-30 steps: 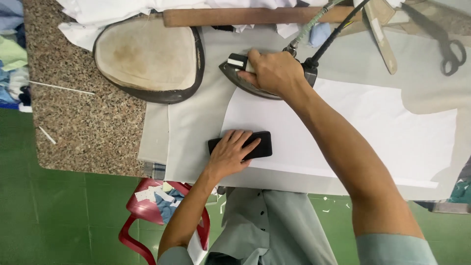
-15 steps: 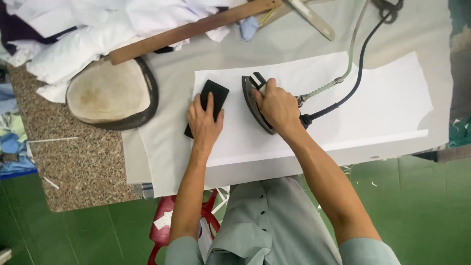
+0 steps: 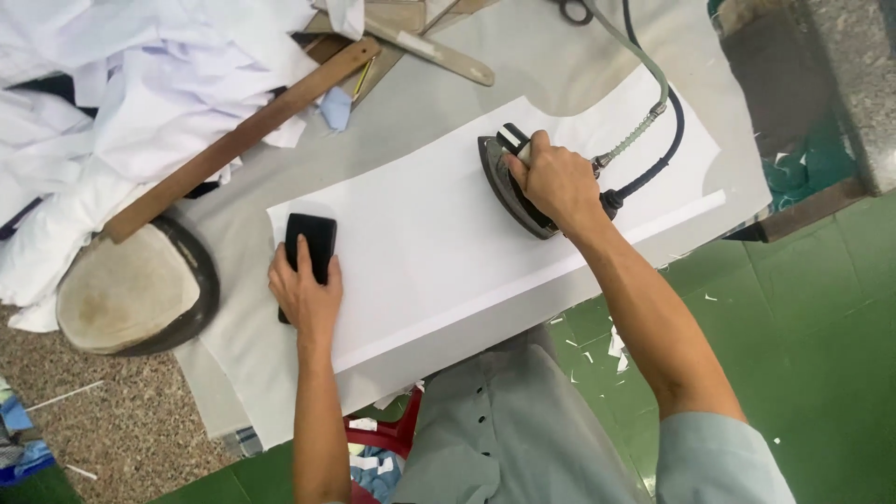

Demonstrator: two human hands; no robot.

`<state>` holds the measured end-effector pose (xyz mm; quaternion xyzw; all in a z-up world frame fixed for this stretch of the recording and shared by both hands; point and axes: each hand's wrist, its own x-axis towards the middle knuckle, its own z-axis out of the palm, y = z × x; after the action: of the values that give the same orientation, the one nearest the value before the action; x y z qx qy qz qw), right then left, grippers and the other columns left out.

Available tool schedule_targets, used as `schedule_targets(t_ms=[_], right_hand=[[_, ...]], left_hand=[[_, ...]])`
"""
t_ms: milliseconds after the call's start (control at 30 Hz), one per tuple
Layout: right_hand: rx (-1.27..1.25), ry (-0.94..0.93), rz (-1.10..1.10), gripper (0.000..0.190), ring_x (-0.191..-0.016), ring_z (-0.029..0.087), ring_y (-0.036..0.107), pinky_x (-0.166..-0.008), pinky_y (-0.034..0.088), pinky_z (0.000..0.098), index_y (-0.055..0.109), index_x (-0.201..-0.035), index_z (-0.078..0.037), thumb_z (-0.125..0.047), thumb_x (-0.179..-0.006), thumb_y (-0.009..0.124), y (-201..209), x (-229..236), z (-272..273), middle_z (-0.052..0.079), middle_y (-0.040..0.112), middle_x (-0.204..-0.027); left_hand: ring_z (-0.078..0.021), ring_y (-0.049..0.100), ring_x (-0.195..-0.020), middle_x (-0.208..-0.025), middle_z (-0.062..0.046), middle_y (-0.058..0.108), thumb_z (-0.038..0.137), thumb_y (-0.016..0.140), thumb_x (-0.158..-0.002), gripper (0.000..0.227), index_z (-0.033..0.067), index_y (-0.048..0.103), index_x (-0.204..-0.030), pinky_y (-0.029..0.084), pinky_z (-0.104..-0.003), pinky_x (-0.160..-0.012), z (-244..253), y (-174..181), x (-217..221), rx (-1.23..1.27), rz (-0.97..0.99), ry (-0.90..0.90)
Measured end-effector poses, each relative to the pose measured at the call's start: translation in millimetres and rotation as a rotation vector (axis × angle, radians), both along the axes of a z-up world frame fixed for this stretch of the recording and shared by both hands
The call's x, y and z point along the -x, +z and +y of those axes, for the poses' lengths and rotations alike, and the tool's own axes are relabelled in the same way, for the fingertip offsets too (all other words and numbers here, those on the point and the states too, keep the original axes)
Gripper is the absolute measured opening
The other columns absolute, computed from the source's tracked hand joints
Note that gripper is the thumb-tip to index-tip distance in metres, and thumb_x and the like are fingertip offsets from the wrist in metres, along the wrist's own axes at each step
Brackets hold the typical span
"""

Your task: The person irons a white fabric piece on a work table, then uses scissors to cut it into a smaller rectangular shape. They discard the offcut, retrieve another white fabric piece, and iron it as well.

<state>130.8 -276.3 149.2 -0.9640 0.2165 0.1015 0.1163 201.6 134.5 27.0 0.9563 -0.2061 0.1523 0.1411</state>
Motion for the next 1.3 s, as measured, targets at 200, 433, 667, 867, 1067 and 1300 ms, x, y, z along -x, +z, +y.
schedule_targets(t_ms=[200,433,667,867,1067,1300], right_hand=[[0.018,0.053,0.008,0.048,-0.076,0.04,0.077,-0.069,0.063,0.0469,0.062,-0.106,0.0,-0.046,-0.108,0.051,6,0,-63,0.023,0.073,-0.077],[0.0,0.194,0.002,0.045,-0.076,0.038,0.077,-0.069,0.063,0.0483,0.06,-0.101,-0.003,-0.048,-0.106,0.051,4,-14,-123,0.021,0.073,-0.078],[-0.066,0.215,0.084,0.047,-0.078,0.039,0.076,-0.07,0.061,0.0501,0.057,-0.103,-0.005,-0.05,-0.104,0.048,-7,-23,-138,0.021,0.073,-0.081],[-0.11,0.236,0.127,0.049,-0.081,0.041,0.076,-0.072,0.061,0.0497,0.059,-0.107,-0.002,-0.05,-0.104,0.05,8,-22,-135,0.022,0.073,-0.082],[-0.121,0.379,0.189,0.051,-0.087,0.038,0.077,-0.076,0.061,0.0465,0.061,-0.118,-0.001,-0.049,-0.103,0.054,18,-25,-116,0.021,0.076,-0.088],[-0.17,0.572,0.249,0.055,-0.093,0.037,0.077,-0.08,0.061,0.0466,0.062,-0.126,-0.002,-0.05,-0.099,0.058,36,-49,-13,0.021,0.077,-0.094]], left_hand=[[-0.0509,0.037,-0.14,-0.15,-0.031,0.044,0.033,0.076,-0.093,0.062,-0.0009,0.058,-0.141,0.025,-0.065,-0.112,-82,18,-7,-0.009,-0.057,-0.134],[-0.0342,0.035,-0.149,-0.156,-0.019,0.045,0.045,0.061,-0.102,0.059,0.0047,0.054,-0.146,0.016,-0.056,-0.124,-294,8,-53,0.028,0.271,-0.324],[-0.0239,0.016,-0.157,-0.169,-0.003,0.025,0.063,0.024,-0.106,0.067,0.0257,0.034,-0.161,-0.002,-0.053,-0.128,-385,-27,-139,-0.251,0.565,-0.243],[-0.0309,0.024,-0.154,-0.166,-0.012,0.032,0.045,0.057,-0.103,0.061,0.017,0.045,-0.155,0.007,-0.056,-0.126,-311,22,-95,-0.032,0.322,-0.204],[-0.0472,0.022,-0.151,-0.161,-0.031,0.031,0.056,0.067,-0.093,0.081,0.0041,0.049,-0.153,0.01,-0.068,-0.119,-110,28,-14,-0.092,0.174,0.21],[-0.0305,0.045,-0.136,-0.152,-0.012,0.046,0.038,0.07,-0.094,0.058,0.0243,0.058,-0.148,0.033,-0.05,-0.107,-23,-5,42,-0.063,0.121,0.284]])
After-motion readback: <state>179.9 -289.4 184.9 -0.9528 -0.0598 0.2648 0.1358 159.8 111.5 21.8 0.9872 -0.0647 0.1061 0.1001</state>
